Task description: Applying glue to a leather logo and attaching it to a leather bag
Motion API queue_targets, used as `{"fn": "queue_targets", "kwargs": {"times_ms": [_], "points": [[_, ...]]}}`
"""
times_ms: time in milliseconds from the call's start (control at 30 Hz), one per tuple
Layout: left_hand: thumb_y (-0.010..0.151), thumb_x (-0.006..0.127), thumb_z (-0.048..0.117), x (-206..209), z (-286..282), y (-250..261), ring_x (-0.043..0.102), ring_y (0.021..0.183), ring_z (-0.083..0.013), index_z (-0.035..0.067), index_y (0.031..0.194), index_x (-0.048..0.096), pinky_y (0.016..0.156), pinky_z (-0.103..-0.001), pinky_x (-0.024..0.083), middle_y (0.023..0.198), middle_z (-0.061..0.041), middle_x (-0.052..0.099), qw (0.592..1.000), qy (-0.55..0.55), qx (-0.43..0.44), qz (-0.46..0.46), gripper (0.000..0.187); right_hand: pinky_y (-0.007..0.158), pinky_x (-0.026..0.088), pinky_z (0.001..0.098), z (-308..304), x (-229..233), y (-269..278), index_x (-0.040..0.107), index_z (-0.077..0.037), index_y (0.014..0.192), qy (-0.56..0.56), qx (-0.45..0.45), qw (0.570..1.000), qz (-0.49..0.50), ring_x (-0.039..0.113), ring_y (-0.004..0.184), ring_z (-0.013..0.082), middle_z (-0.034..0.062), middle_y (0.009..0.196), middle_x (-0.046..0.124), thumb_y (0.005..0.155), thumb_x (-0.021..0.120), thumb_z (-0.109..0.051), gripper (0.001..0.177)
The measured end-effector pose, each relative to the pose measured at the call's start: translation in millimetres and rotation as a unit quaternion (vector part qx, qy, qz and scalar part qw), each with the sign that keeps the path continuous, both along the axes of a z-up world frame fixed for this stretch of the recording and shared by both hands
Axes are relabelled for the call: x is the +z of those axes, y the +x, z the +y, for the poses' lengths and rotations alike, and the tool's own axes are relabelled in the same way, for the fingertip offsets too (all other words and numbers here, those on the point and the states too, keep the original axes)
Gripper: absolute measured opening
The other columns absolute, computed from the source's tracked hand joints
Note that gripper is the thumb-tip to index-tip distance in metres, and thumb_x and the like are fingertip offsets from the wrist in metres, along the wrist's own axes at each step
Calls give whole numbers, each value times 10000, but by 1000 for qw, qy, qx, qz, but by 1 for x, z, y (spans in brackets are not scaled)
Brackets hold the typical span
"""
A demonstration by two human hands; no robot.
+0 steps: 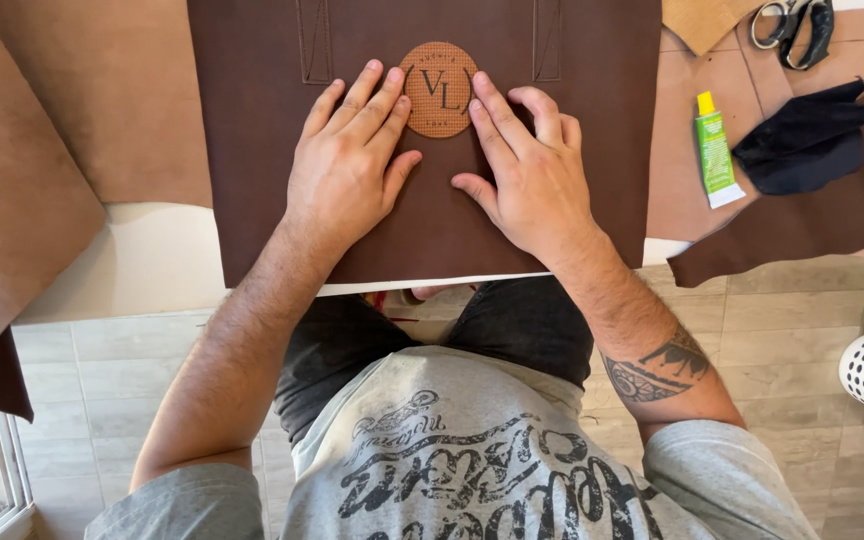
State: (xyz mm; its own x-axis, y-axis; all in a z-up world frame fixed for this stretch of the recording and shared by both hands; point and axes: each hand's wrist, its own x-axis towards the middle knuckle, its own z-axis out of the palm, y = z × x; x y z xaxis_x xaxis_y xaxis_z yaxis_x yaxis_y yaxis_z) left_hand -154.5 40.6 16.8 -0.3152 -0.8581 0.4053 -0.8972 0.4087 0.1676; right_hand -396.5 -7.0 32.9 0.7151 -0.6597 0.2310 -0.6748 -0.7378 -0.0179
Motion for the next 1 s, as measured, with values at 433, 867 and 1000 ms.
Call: {"fn": "queue_targets", "kwargs": {"times_ms": [433,867,1000], "points": [[1043,736,257,3,-2,-1,401,1495,-318,-61,1453,619,1224,-500,331,1598,-167,459,999,33,-4,13,532,943,461,463,-1,1,2,541,-29,1524,5,-9,1000,24,464,1309,314,37,1685,331,978,741,-629,835],[1059,575,469,-1,-20,-24,247,1549,-305,-52,1565,433,1239,-515,235,1666,-181,318,992,104,-20,-67,740,1114,432,559,-5,-8,-4,494,52,1480,49,32,983,-176,440,1475,393,202,1559,502,1116,505,-469,635],[1058,632,412,7,-37,-42,243,1550,-314,-28,1583,441,1248,-528,194,1675,-173,261,995,90,-11,-41,711,1046,521,475,0,23,-3,673,62,1241,0,-3,920,-392,618,1183,350,181,1218,697,1155,378,-345,510]]}}
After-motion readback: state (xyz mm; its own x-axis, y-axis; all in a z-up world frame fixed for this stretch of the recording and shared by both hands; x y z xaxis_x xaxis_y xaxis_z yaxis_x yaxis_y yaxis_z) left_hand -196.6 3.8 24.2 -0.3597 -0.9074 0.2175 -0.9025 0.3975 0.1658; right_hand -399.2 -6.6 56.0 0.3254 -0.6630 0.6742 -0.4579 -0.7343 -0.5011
